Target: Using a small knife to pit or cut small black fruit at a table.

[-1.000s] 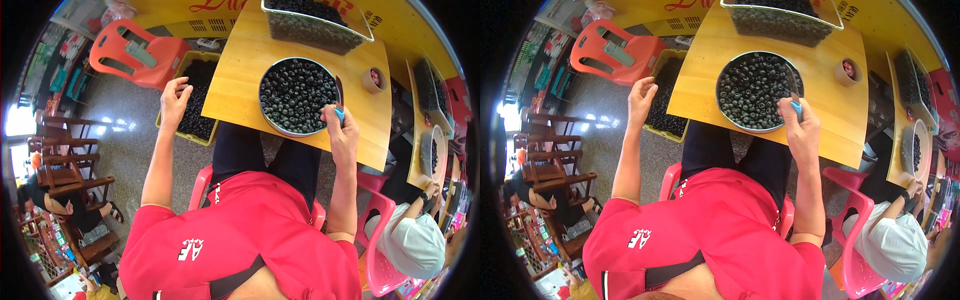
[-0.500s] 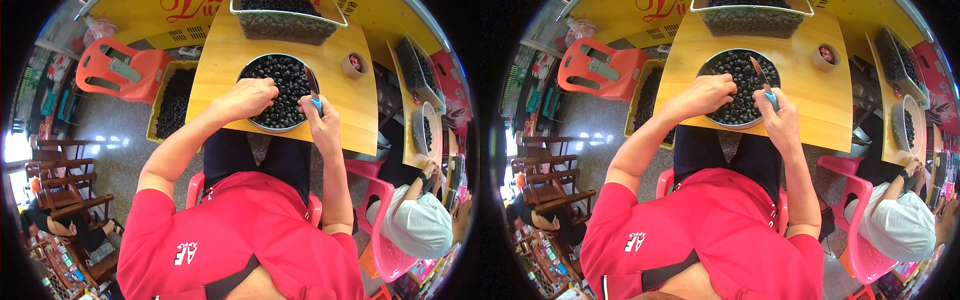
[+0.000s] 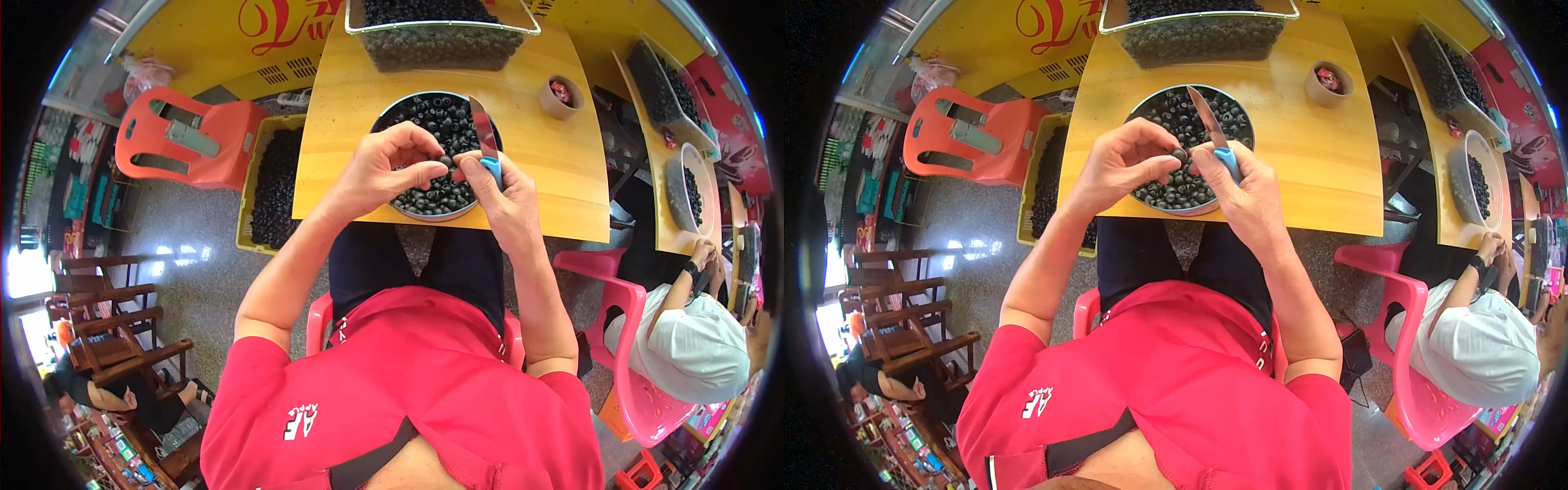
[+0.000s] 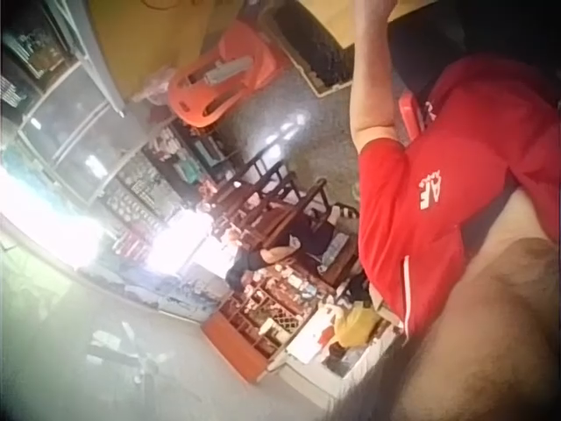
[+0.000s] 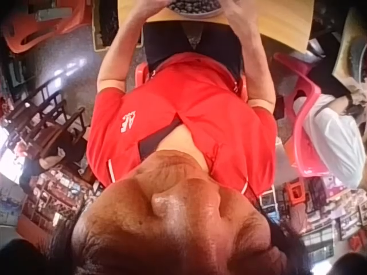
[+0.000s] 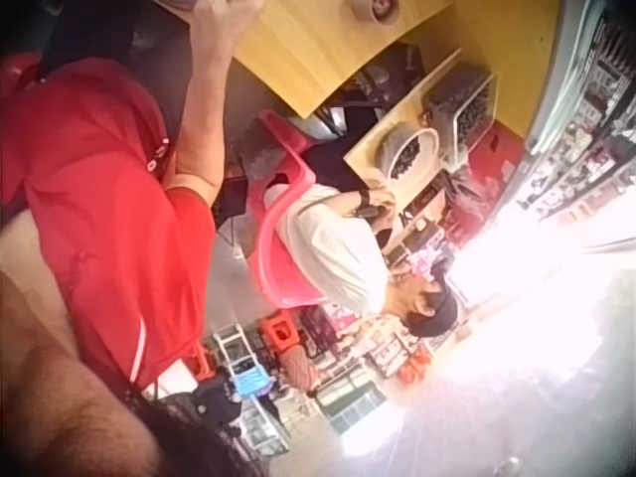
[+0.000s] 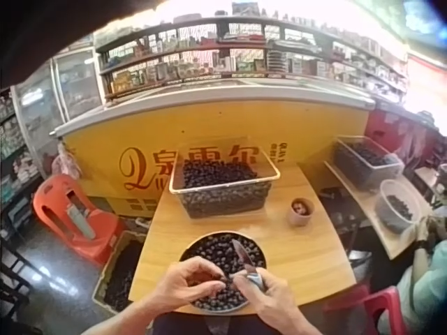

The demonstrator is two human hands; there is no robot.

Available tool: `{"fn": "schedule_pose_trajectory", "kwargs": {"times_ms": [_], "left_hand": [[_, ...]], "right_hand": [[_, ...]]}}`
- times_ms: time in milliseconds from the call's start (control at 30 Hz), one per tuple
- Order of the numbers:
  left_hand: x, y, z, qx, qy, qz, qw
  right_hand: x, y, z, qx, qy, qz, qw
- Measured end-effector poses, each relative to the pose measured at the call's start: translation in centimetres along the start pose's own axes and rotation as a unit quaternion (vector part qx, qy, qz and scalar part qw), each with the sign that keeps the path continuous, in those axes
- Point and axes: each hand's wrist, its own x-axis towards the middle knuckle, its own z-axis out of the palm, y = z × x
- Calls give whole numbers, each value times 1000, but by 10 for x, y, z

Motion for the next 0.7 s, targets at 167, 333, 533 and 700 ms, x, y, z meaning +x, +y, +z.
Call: {"fn": "schedule_pose_trajectory", "kwargs": {"times_ms": [167, 333, 533, 700], "left_hand": [[-5, -4, 11, -34, 45, 33, 998], [-9, -5, 21, -79, 77, 10, 994], [-9, -2, 27, -101, 81, -19, 991], [-12, -6, 32, -74, 120, -5, 990]], "right_hand": [[1, -8, 4, 145, -15, 69, 987], [1, -7, 2, 178, -2, 107, 978], [2, -10, 2, 156, -1, 78, 985], [3, -9, 6, 130, 3, 32, 991]]}}
